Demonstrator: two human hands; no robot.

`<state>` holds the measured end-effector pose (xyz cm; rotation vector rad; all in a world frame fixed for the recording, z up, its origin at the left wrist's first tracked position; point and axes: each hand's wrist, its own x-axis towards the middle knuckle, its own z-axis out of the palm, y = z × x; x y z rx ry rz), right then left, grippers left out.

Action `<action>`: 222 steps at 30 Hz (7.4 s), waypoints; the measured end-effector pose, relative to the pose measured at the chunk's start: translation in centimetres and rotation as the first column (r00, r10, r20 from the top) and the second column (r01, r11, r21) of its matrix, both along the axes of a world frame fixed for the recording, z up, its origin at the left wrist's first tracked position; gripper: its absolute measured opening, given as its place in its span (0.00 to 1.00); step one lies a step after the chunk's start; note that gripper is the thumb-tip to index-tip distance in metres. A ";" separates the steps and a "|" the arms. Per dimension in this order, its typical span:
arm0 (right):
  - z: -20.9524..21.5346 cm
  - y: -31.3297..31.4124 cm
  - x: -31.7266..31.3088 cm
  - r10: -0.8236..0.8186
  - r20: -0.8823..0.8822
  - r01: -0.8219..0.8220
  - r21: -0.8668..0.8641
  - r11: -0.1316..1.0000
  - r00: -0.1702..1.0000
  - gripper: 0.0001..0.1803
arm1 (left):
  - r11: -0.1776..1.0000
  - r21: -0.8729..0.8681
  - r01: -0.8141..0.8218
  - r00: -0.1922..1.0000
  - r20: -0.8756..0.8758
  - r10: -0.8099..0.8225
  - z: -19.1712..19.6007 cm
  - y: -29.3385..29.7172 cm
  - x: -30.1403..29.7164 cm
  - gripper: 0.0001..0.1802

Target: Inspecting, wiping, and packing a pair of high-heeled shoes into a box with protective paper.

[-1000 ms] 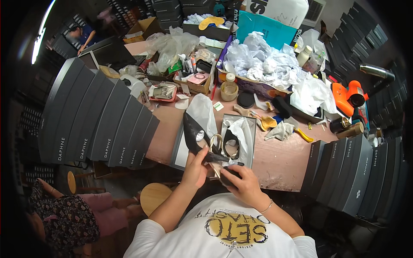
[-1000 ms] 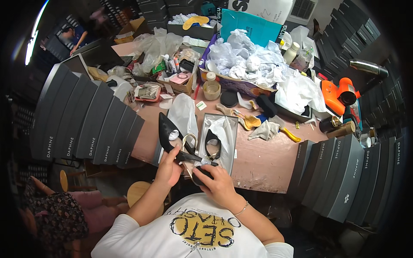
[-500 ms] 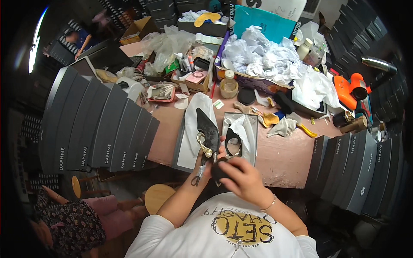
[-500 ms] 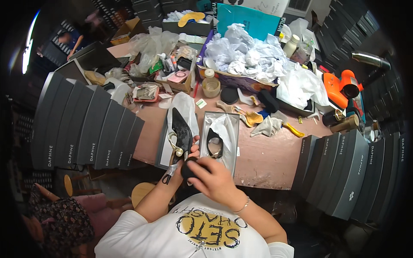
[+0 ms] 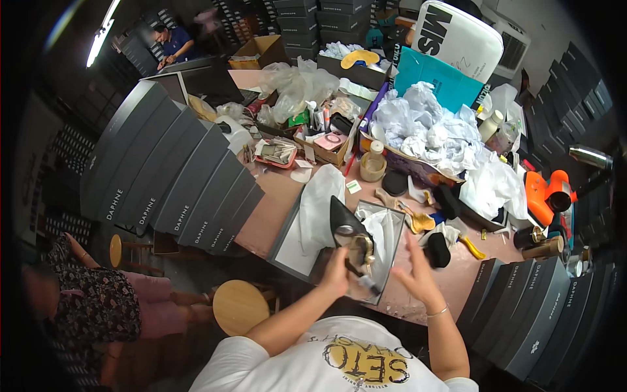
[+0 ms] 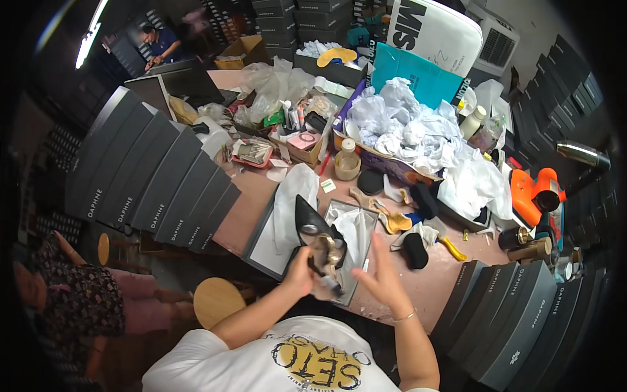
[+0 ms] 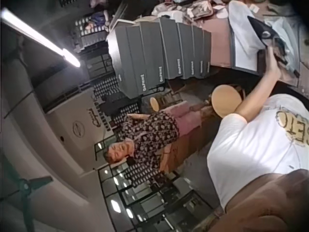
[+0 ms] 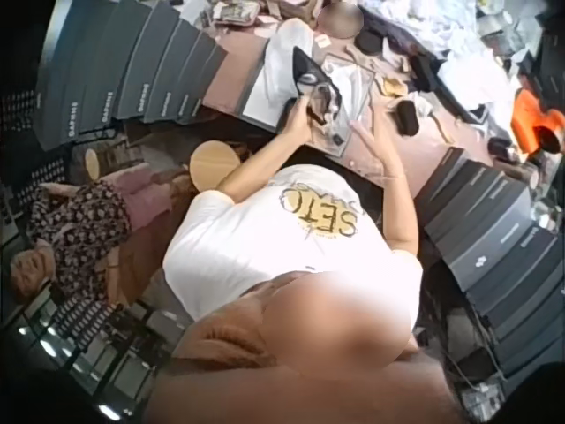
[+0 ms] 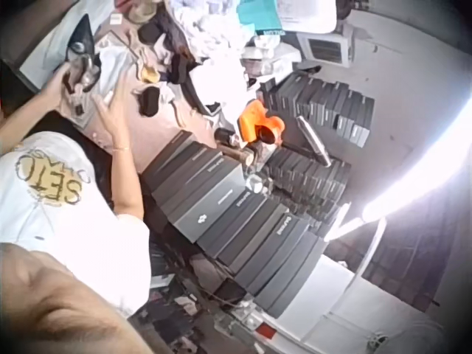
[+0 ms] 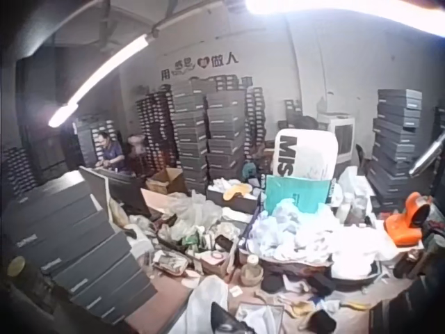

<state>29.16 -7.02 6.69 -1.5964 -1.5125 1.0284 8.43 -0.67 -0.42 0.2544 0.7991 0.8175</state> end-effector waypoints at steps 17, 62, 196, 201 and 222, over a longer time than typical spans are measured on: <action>0.5 -11.2 -11.3 -0.594 -0.729 0.404 -0.458 0.792 0.339 0.48 | 0.269 0.096 0.958 -0.060 -0.853 0.518 -9.5 32.8 -6.4 0.23; -2.7 -14.3 -11.4 -0.239 -0.773 0.108 -0.367 0.924 -0.588 0.24 | -0.022 0.700 0.714 0.700 -0.714 -0.015 8.3 1.0 0.0 0.10; -6.8 1.9 -14.6 -0.506 -0.862 0.119 -0.499 0.859 0.039 0.30 | 0.995 -0.004 0.096 0.994 0.061 -0.096 2.4 7.1 -5.7 0.32; -0.9 -4.6 -13.5 -0.410 -0.810 -0.152 -0.383 0.911 -0.419 0.35 | 0.951 0.305 -0.044 0.976 -0.192 0.106 4.6 5.8 -5.4 0.25; -5.1 -17.6 2.4 -0.457 0.714 0.658 -0.007 0.753 0.531 0.32 | -0.495 0.175 0.851 0.369 -0.870 0.327 -7.6 9.0 7.3 0.29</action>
